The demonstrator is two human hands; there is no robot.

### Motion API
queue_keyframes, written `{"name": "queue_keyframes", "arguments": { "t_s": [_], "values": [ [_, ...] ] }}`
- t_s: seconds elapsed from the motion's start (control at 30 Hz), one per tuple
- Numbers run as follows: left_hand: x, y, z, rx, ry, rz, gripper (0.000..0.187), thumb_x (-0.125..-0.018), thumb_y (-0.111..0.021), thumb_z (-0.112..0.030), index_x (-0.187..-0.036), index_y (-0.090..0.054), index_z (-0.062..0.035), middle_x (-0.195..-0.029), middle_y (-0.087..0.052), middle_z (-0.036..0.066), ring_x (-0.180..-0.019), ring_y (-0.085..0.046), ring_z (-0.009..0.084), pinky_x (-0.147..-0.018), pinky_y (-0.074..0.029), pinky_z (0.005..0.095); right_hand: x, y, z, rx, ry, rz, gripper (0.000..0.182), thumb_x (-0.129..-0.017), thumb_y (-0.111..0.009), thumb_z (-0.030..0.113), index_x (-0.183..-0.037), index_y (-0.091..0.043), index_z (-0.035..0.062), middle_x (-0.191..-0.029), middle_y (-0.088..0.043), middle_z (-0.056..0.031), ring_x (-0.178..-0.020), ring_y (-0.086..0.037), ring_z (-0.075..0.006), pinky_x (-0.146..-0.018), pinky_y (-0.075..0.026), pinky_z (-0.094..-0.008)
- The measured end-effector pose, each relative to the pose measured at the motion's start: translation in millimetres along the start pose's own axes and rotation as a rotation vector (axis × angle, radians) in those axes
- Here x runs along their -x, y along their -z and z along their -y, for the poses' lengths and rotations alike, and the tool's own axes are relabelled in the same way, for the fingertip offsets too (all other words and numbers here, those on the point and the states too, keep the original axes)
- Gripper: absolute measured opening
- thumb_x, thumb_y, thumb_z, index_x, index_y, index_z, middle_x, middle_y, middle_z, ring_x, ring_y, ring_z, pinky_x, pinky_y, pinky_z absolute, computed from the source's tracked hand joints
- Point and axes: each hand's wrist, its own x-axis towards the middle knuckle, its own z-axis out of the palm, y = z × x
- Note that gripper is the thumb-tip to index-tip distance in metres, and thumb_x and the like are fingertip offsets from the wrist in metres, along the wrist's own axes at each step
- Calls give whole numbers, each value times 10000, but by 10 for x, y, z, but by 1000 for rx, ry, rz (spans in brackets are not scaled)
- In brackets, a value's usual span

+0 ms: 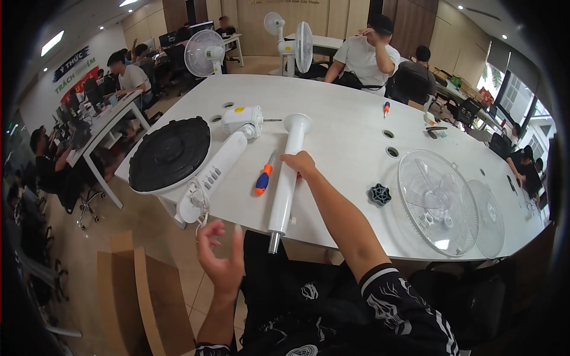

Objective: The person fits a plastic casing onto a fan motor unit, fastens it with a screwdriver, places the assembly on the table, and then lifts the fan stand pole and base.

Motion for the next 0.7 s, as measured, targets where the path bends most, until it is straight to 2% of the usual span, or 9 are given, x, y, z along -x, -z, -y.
{"name": "queue_keyframes", "arguments": {
  "t_s": [0.17, 0.27, 0.3, 0.33, 0.4, 0.5, 0.53, 0.63, 0.7],
  "values": [
    [390, 73, -117, 78, 1, 191, 340, -803, -801, -83, -1090, -632, -10, -975, -640, 84, -851, -597, 167, -749, -444, 302, -6, -56, -332, -254, 144, -136, 619, -816, -715, 395, -1153, -635, -117, -975, -701, -201, -833, -698, -263, -724, -552, -381],
    [591, 51, -140, 137, 12, 249, 367, -777, -820, -67, -1089, -637, -9, -968, -640, 90, -845, -610, 170, -766, -470, 300, 855, 399, -84, -392, 431, -165, 465, -825, -717, 291, -1109, -637, -69, -944, -695, -159, -839, -675, -230, -759, -536, -359],
    [659, 35, -160, 167, 48, 316, 382, -792, -810, -52, -1122, -624, -2, -996, -640, 87, -905, -612, 163, -853, -487, 301, 1095, 551, -14, -388, 507, -186, 435, -810, -732, 261, -1097, -633, -50, -944, -699, -159, -858, -681, -240, -793, -539, -366],
    [724, 13, -160, 167, 51, 387, 490, -761, -850, -95, -1173, -604, 3, -1041, -630, 104, -949, -617, 183, -880, -495, 315, 1313, 671, 10, -385, 489, -183, 435, -810, -732, 261, -1097, -633, -50, -944, -699, -159, -858, -681, -240, -793, -539, -366],
    [885, -98, -117, 162, 59, 489, 694, -718, -898, -163, -1287, -537, 3, -1153, -610, 133, -1040, -617, 215, -900, -502, 348, 1692, 864, 42, -393, 731, -232, 415, -778, -757, 191, -1093, -602, -30, -901, -688, -135, -847, -670, -218, -794, -536, -352],
    [1235, -389, 108, 107, 232, 573, 985, -639, -958, -254, -1415, -410, 5, -1290, -565, 171, -1147, -599, 270, -924, -505, 405, 2206, 982, 15, -411, 853, -248, 441, -752, -771, 139, -1116, -580, -18, -900, -687, -135, -847, -673, -212, -785, -537, -344],
    [1351, -504, 275, 52, 184, 580, 1050, -605, -977, -281, -1435, -395, -7, -1301, -559, 187, -1179, -587, 271, -943, -504, 398, 2341, 952, -55, -410, 822, -231, 441, -752, -771, 139, -1116, -580, -18, -900, -687, -135, -847, -673, -212, -785, -537, -344],
    [1828, -783, 973, 52, 66, 678, 936, -647, -960, -285, -1394, -468, -11, -1259, -611, 182, -1156, -614, 240, -931, -515, 373, 2541, 800, -268, -398, 777, -242, 477, -740, -776, 146, -1138, -571, -17, -928, -688, -131, -829, -687, -221, -780, -545, -342],
    [1946, -805, 1148, 369, 301, 1073, 659, -732, -911, -268, -1250, -607, 1, -1110, -698, 163, -1025, -677, 200, -882, -532, 339, 2618, 686, -465, -378, 797, -256, 484, -734, -777, 148, -1139, -569, -17, -919, -691, -127, -823, -689, -219, -778, -546, -341]
  ]
}}
